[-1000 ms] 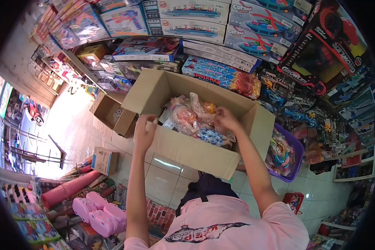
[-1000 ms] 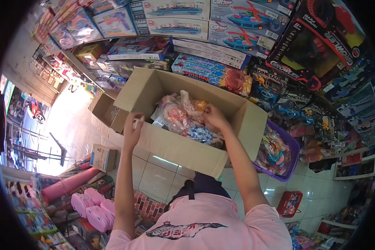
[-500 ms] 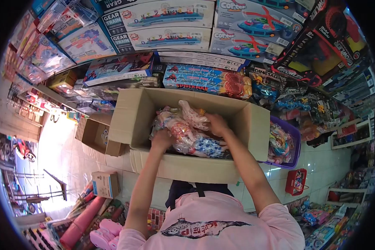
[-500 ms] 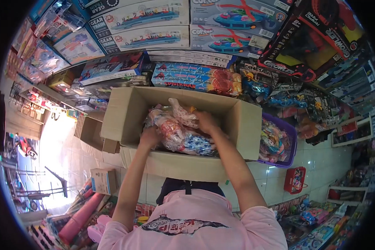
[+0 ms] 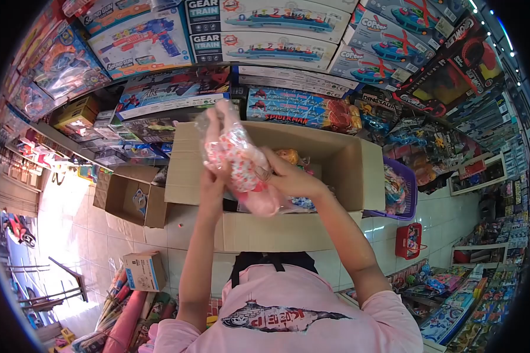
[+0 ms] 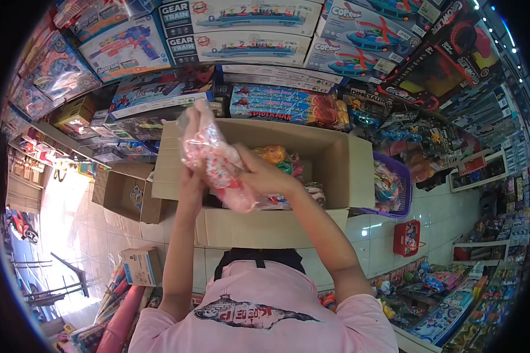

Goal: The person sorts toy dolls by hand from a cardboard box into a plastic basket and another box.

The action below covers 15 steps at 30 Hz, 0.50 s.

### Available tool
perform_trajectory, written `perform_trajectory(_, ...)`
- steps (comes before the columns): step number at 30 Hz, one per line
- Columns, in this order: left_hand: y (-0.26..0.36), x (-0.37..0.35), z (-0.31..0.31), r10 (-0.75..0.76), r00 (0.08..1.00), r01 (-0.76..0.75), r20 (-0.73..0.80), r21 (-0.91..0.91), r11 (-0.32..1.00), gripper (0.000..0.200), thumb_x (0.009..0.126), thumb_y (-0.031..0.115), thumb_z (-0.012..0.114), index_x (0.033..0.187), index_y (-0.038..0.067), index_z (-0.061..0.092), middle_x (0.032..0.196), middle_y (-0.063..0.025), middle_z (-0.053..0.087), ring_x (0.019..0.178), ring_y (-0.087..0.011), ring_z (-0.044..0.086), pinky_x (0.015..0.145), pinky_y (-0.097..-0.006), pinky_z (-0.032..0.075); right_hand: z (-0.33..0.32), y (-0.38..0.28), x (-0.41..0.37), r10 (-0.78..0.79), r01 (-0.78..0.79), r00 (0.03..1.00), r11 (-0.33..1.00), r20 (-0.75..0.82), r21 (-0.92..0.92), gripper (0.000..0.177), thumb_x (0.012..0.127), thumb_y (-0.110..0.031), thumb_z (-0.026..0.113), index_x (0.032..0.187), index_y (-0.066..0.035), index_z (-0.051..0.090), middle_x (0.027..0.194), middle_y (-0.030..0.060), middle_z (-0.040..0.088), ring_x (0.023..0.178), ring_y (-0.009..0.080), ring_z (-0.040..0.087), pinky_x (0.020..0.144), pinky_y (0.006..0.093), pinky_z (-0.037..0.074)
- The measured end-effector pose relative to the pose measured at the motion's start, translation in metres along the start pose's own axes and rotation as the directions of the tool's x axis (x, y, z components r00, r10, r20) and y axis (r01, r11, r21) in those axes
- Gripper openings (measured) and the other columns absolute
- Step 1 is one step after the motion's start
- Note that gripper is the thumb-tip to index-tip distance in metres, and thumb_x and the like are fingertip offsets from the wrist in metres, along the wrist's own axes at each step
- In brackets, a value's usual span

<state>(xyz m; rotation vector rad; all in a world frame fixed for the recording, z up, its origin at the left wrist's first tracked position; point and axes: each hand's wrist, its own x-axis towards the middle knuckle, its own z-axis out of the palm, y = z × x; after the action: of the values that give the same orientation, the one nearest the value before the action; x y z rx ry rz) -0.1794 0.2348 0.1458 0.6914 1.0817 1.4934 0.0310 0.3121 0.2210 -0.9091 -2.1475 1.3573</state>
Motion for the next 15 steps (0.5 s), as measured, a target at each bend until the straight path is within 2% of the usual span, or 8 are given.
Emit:
perform_trajectory(1,0.004,-0.006,-0.011,0.002,1.000,-0.002,0.004,0.000,1.000,0.034,0.102,0.028,0.059,0.125,0.004,0.053,0.120,-0.0036,0.058,0.113,-0.0124,0.055,0.095,-0.0304,0.047,0.000,0.001,0.008,-0.077,0.066,0.987,0.995,0.140,0.080,0.056,0.102,-0.038,0.052,0.141,0.000,0.040,0.125,0.0174,0.059,0.122,0.0326,0.055,0.106,0.0375,0.039)
perform_trajectory(3,0.013,-0.018,-0.029,0.181,0.971,-0.200,-0.155,-0.114,0.973,0.042,0.102,0.029,0.059,0.132,0.001,0.048,0.125,-0.0065,0.058,0.113,-0.0149,0.059,0.096,-0.0340,0.050,0.004,0.016,0.029,-0.092,0.091,0.986,0.996,0.139,0.013,0.058,0.104,-0.044,0.047,0.141,0.000,0.043,0.124,0.0172,0.059,0.125,0.0305,0.052,0.108,0.0365,0.038)
perform_trajectory(5,0.032,-0.030,-0.043,0.156,0.964,-0.195,-0.217,-0.174,0.965,0.046,0.102,0.029,0.059,0.136,0.001,0.045,0.129,-0.0084,0.057,0.116,-0.0168,0.058,0.098,-0.0357,0.050,0.009,0.023,0.046,0.233,-0.270,0.956,0.935,0.175,0.231,0.071,0.101,-0.060,0.044,0.146,-0.005,0.041,0.129,0.0128,0.053,0.124,0.0251,0.051,0.097,0.0341,0.046)
perform_trajectory(8,0.046,-0.046,-0.068,0.105,0.957,-0.189,-0.271,-0.307,0.933,0.052,0.102,0.030,0.059,0.140,0.000,0.042,0.135,-0.0117,0.056,0.120,-0.0204,0.058,0.101,-0.0383,0.050,0.059,0.127,0.078,0.562,-0.524,0.825,0.798,0.055,-0.298,0.104,0.081,-0.080,0.055,0.142,0.003,0.044,0.144,0.0262,0.048,0.129,0.0364,0.052,0.105,0.0404,0.044)
perform_trajectory(9,0.050,-0.050,-0.074,0.081,0.965,-0.174,-0.249,-0.378,0.909,0.053,0.101,0.030,0.059,0.141,-0.001,0.041,0.137,-0.0131,0.055,0.121,-0.0221,0.058,0.102,-0.0391,0.050,0.076,0.138,0.074,0.555,-0.515,0.830,0.802,0.059,-0.301,0.104,0.081,-0.080,0.055,0.142,0.003,0.044,0.144,0.0262,0.048,0.129,0.0364,0.052,0.105,0.0404,0.044)
perform_trajectory(11,0.052,-0.059,-0.077,0.081,0.961,-0.172,-0.263,-0.344,0.923,0.051,0.101,0.029,0.059,0.139,-0.001,0.043,0.133,-0.0118,0.058,0.117,-0.0214,0.061,0.099,-0.0378,0.052,0.107,0.150,0.056,0.609,-0.469,0.793,0.615,0.003,-0.633,0.115,0.067,-0.082,0.067,0.133,0.011,0.050,0.136,0.0295,0.055,0.121,0.0393,0.058,0.103,0.0418,0.046)
perform_trajectory(13,0.041,-0.063,-0.085,0.011,0.952,-0.057,-0.305,-0.142,0.988,0.062,0.099,0.034,0.061,0.144,-0.002,0.039,0.137,-0.0122,0.053,0.122,-0.0229,0.057,0.103,-0.0387,0.049,0.099,0.154,0.066,0.579,-0.435,0.813,0.676,0.065,-0.594,0.109,0.064,-0.077,0.071,0.127,0.011,0.055,0.129,0.0296,0.059,0.115,0.0392,0.061,0.100,0.0416,0.048)
perform_trajectory(15,0.036,-0.071,-0.079,-0.002,0.955,-0.043,-0.295,-0.146,0.988,0.056,0.100,0.029,0.060,0.143,-0.002,0.041,0.136,-0.0097,0.054,0.123,-0.0203,0.055,0.104,-0.0374,0.047,0.086,0.157,0.064,0.553,-0.409,0.824,0.729,0.121,-0.549,0.103,0.062,-0.072,0.076,0.120,0.012,0.061,0.121,0.0297,0.064,0.110,0.0391,0.064,0.097,0.0414,0.049)
